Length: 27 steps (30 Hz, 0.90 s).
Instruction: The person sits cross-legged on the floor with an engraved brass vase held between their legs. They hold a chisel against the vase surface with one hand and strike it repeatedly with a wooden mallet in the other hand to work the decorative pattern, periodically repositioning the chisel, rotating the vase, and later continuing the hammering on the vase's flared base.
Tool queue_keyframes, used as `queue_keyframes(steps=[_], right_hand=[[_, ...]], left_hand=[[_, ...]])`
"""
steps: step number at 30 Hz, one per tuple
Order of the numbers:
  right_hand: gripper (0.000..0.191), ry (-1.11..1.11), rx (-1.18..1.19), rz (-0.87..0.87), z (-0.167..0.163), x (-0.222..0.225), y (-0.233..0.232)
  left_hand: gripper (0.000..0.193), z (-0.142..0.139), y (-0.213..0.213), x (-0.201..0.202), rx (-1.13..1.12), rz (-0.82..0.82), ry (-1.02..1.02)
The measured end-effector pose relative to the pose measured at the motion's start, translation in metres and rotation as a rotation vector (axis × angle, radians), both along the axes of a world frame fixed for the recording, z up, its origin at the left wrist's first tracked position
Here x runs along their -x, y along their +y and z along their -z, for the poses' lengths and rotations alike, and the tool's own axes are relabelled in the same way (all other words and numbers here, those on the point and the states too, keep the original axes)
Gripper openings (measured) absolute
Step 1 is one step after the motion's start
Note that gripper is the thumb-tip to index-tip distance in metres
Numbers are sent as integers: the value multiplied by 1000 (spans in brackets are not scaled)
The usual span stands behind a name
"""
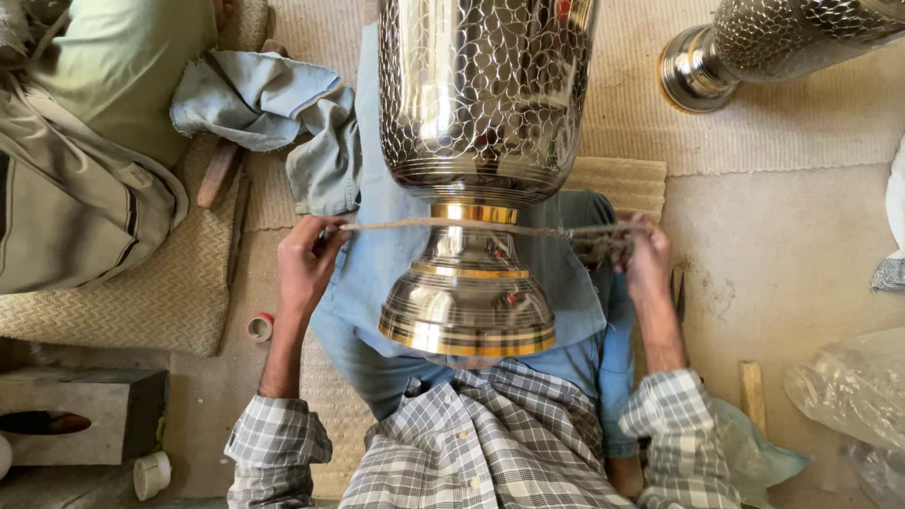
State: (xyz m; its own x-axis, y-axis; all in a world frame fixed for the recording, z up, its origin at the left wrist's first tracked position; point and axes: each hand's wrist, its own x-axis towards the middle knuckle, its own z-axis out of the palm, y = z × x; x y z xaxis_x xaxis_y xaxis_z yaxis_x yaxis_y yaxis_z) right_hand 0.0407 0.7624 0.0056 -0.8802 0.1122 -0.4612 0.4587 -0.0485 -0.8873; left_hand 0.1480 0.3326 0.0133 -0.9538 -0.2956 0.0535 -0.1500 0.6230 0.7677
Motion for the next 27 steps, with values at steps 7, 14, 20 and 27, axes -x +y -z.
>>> queue_keyframes(steps=[7, 14, 20, 27], right_hand=[[31, 292, 362, -37, -23, 38, -24], [21, 512, 90, -400, -19, 47, -11], [29, 569, -481, -367, -15, 23, -3], [11, 489, -197, -265, -27, -1, -6]], left_hand=[[10, -115, 27, -38, -424, 470, 369], [48, -163, 78, -84, -1230, 1456, 224], [49, -160, 79, -89, -1235, 1560, 135], [32, -175, 82, -69, -749, 660, 385]])
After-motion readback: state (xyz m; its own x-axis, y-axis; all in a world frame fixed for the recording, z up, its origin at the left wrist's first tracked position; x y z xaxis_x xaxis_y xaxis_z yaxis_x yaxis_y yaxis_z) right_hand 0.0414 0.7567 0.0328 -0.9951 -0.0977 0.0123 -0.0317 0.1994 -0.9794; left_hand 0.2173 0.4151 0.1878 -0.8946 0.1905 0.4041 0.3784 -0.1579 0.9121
